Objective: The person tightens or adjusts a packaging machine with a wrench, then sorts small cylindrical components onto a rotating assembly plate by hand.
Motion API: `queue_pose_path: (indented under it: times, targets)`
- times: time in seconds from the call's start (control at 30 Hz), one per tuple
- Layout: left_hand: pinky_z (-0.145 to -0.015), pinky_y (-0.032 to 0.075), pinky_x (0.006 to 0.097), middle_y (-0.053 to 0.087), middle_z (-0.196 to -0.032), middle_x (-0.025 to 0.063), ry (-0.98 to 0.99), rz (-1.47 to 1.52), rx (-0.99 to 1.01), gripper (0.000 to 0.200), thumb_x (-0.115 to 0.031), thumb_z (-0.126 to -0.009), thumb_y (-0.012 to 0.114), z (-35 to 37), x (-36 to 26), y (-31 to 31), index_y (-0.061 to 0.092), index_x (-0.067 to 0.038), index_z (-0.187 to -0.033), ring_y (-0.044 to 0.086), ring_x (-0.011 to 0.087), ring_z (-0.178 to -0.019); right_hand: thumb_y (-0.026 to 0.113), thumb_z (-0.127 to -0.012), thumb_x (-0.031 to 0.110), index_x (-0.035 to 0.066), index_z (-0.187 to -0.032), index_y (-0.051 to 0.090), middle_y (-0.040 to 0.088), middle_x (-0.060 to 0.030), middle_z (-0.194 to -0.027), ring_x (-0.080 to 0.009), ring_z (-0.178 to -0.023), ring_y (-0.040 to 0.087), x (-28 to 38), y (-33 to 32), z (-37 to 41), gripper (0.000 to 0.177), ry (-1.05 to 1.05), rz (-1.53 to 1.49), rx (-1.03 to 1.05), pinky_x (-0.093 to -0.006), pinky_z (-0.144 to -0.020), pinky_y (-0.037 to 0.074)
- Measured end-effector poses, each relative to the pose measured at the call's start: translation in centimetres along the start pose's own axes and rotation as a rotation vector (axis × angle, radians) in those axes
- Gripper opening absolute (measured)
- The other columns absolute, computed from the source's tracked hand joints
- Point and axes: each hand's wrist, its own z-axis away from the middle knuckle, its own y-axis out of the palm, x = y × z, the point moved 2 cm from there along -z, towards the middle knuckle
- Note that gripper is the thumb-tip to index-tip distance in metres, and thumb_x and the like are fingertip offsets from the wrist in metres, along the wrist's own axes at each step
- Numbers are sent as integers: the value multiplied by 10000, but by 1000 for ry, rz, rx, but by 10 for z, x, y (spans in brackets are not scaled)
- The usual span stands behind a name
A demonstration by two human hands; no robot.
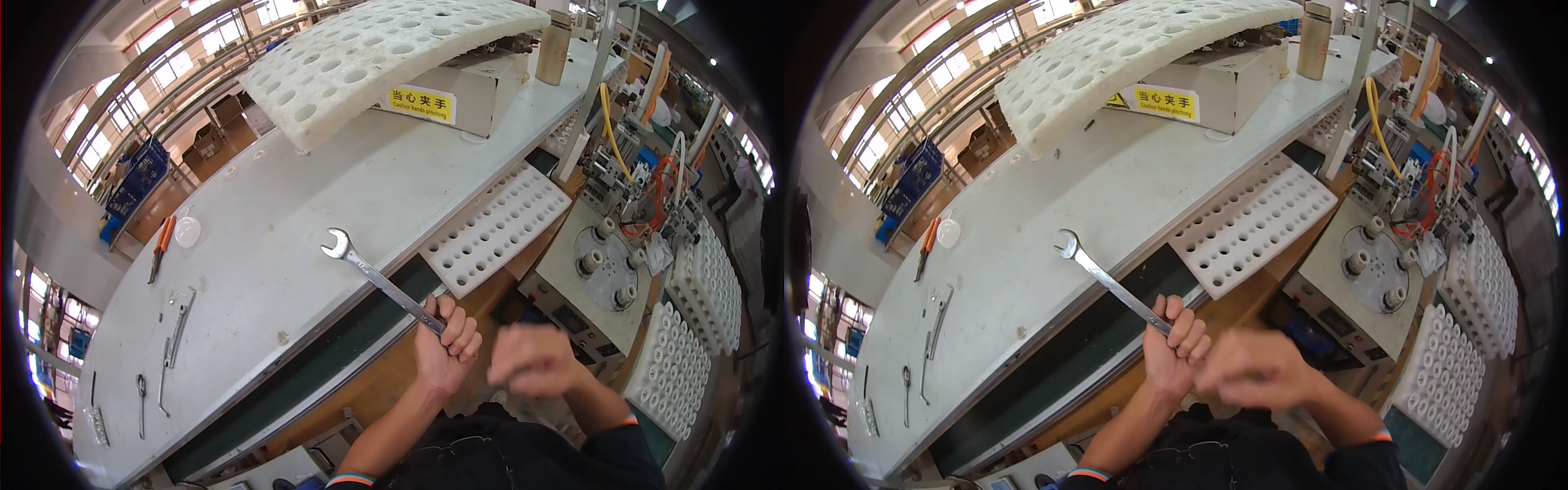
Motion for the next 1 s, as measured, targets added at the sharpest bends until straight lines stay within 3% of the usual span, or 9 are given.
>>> queue_pose_path:
  times: [0.1, 0.13, 0.3, 0.37, 0.63, 0.73, 0.83, 0.93, 1.0]
  targets:
    - [-360, 210, 237, 266, -474, -40, -44, 32, 38, 341, -363, -986, 284, -5, 12, 12, 417, -145, -760, 240, 87, -399, 629, -829, 91, 73, -1141, 609, 593, -101, -1053, -252, -993, 561, 13, 7, 66, 314, 359, -166, 408, -336, -863, 440]
    - [-360, 208, 238, 265, -475, -39, -53, 21, 49, 343, -362, -986, 285, -7, 19, 17, 416, -144, -757, 232, 86, -400, 624, -834, 96, 85, -1160, 597, 569, -103, -1099, -249, -1018, 548, 18, 11, 80, 328, 376, -166, 427, -331, -872, 434]
    - [-362, 206, 235, 264, -476, -40, -158, -43, 88, 339, -361, -983, 296, -18, 63, 37, 417, -142, -755, 227, 83, -403, 609, -847, 121, 112, -1185, 580, 524, -97, -1176, -254, -1060, 523, 26, 11, 129, 339, 447, -167, 342, -324, -886, 427]
    - [-362, 206, 234, 266, -480, -41, -197, -57, 79, 335, -361, -982, 302, -20, 82, 42, 416, -142, -754, 226, 83, -402, 600, -850, 133, 115, -1166, 592, 529, -96, -1168, -258, -1053, 525, 27, 6, 139, 317, 471, 94, 286, -329, -884, 431]
    - [-366, 209, 230, 264, -490, -42, -282, -112, 76, 324, -363, -979, 310, -27, 148, 51, 419, -139, -772, 234, 84, -405, 582, -865, 146, 66, -1108, 601, 575, -87, -1111, -236, -1056, 531, 25, -14, 208, 256, 356, -5, 321, -353, -920, 402]
    - [-366, 207, 231, 260, -491, -41, -309, -145, 132, 329, -365, -979, 306, -32, 163, 55, 416, -135, -771, 235, 85, -406, 582, -863, 118, 61, -1097, 609, 598, -85, -1085, -234, -1019, 558, 32, -25, 225, 242, 323, -13, 193, -344, -888, 428]
    - [-364, 205, 233, 257, -489, -41, -318, -206, 159, 337, -364, -981, 300, -36, 171, 60, 412, -131, -764, 232, 85, -403, 616, -830, 66, 57, -1028, 647, 640, -84, -983, -231, -901, 612, 60, -48, 231, 201, 325, 42, -32, -315, -785, 483]
    - [-361, 205, 234, 251, -482, -41, -319, -267, 170, 344, -364, -982, 295, -38, 177, 64, 409, -129, -760, 229, 83, -398, 686, -735, -1, 48, -913, 689, 661, -83, -806, -213, -707, 640, 87, -74, 234, 185, 155, 231, -334, -282, -618, 511]
    - [-361, 206, 234, 248, -477, -41, -321, -292, 176, 346, -364, -983, 293, -39, 183, 67, 409, -128, -758, 228, 82, -395, 690, -722, -4, 46, -905, 690, 659, -84, -802, -205, -701, 638, 104, -85, 232, 189, 163, 277, -407, -279, -612, 507]
